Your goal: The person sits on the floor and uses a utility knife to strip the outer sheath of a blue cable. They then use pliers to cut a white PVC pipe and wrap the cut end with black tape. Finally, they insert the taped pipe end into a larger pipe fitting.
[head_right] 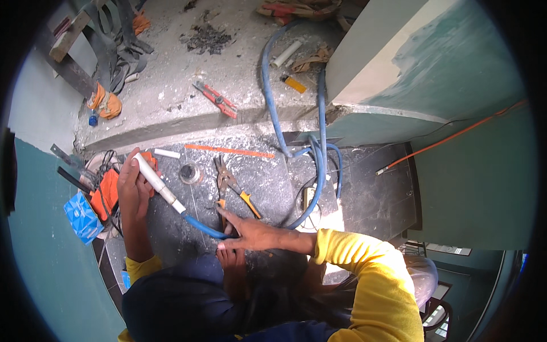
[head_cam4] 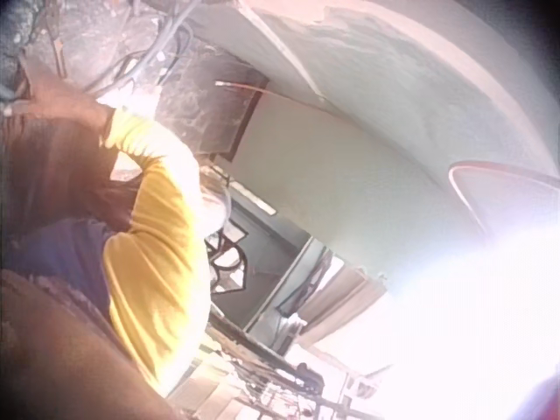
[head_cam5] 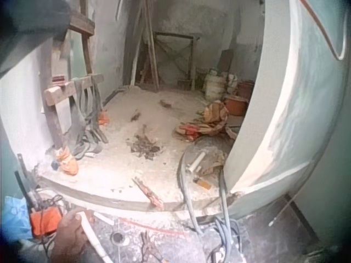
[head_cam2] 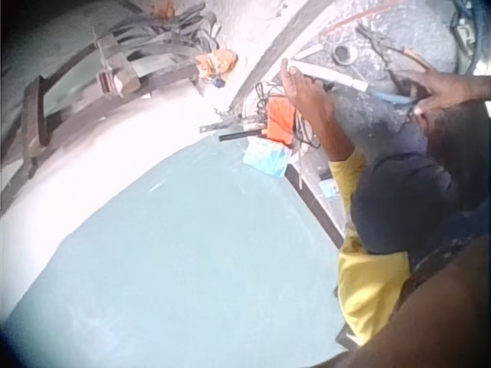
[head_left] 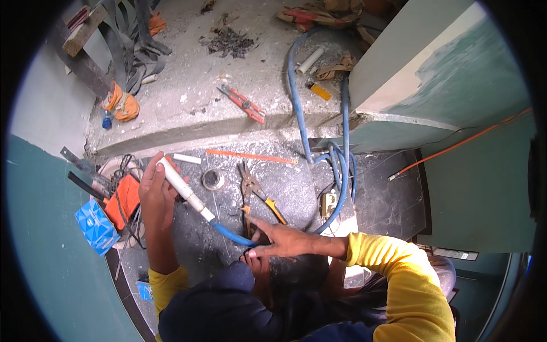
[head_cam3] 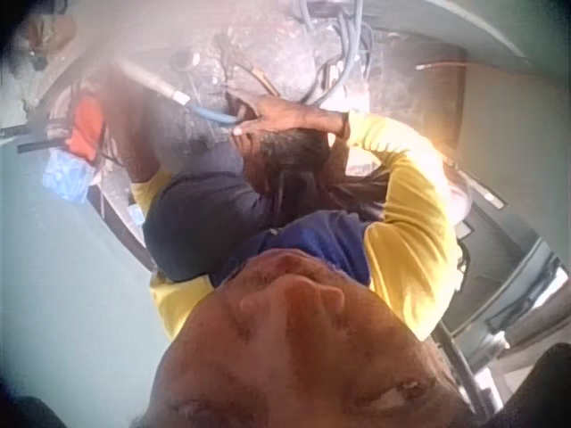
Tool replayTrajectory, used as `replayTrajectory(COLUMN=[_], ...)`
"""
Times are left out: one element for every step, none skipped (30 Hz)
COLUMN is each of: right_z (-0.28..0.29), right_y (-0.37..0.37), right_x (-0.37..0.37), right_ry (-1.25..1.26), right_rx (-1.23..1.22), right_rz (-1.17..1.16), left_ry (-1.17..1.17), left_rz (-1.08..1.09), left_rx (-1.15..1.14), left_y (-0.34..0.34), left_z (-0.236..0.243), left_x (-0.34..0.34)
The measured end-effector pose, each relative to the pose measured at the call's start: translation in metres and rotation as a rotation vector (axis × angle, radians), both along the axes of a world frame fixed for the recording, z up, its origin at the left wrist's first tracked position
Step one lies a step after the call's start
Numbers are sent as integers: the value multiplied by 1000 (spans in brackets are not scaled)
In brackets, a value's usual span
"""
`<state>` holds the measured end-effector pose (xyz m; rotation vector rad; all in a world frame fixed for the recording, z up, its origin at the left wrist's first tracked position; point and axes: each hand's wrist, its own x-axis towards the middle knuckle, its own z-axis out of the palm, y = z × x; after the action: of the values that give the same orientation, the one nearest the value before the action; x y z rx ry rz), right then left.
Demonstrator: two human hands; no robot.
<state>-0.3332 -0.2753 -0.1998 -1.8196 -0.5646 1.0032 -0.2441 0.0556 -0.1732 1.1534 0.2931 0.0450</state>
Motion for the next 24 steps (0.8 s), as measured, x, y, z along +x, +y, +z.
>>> replayTrajectory(right_z=[0, 0, 7, 14, 22, 19, 14, 11, 18, 18, 16, 18, 20, 23, 31, 40, 50, 62, 70, 76, 80, 86, 87, 83], right_y=[-4, -6, -5, -4, -5, -3, -2, -1, 0, 0, 1, 3, 2, 1, 3, 4, 4, 5, 0, -5, -8, -12, -16, -24], right_x=[-5, -9, -10, -8, -4, -3, -6, -7, -6, -6, -8, -6, 0, 8, 18, 30, 42, 54, 67, 80, 93, 105, 118, 132], right_ry=[-49, -66, -83, -101, -49, -100, -147, -194, -195, -294, -393, -492, -557, -603, -646, -689, -715, -737, -764, -783, -792, -808, -850, -898], right_rx=[-52, -92, -130, -169, -204, -172, -142, -111, -88, -57, -25, 13, 35, 63, 95, 131, 120, 116, 95, 40, -5, -61, -69, -83], right_rz=[34, 52, 75, 98, 132, 120, 106, 92, -14, -133, -251, -363, -441, -520, -599, -676, -732, -788, -849, -912, -973, -1035, -1060, -1083], left_ry=[-4, -8, -26, -44, -61, -59, -54, -49, -62, -107, -153, -199, -205, -195, -185, -176, -142, -121, -99, -77, -59, -44, -28, -28], left_rz=[-3, -4, 6, 18, 31, 61, 88, 117, 67, 37, 7, -16, -22, -55, -88, -119, -111, -121, -143, -163, -160, -162, -161, -159], left_rx=[-9, -18, 0, 17, 34, 64, 93, 121, 152, 138, 124, 115, 106, 87, 72, 59, 49, 81, 99, 118, 129, 130, 133, 112], left_y=[0, -2, 2, 5, 6, 6, 2, 0, -3, -6, -9, -11, -19, -24, -27, -30, -34, -31, -33, -34, -33, -33, -33, -34], left_z=[3, 7, 10, 14, 18, 25, 38, 51, 59, 63, 65, 71, 80, 81, 82, 82, 81, 77, 67, 59, 56, 54, 51, 44], left_x=[4, 9, 14, 20, 25, 29, 33, 36, 38, 42, 45, 46, 44, 44, 43, 42, 39, 35, 33, 30, 25, 21, 18, 16])
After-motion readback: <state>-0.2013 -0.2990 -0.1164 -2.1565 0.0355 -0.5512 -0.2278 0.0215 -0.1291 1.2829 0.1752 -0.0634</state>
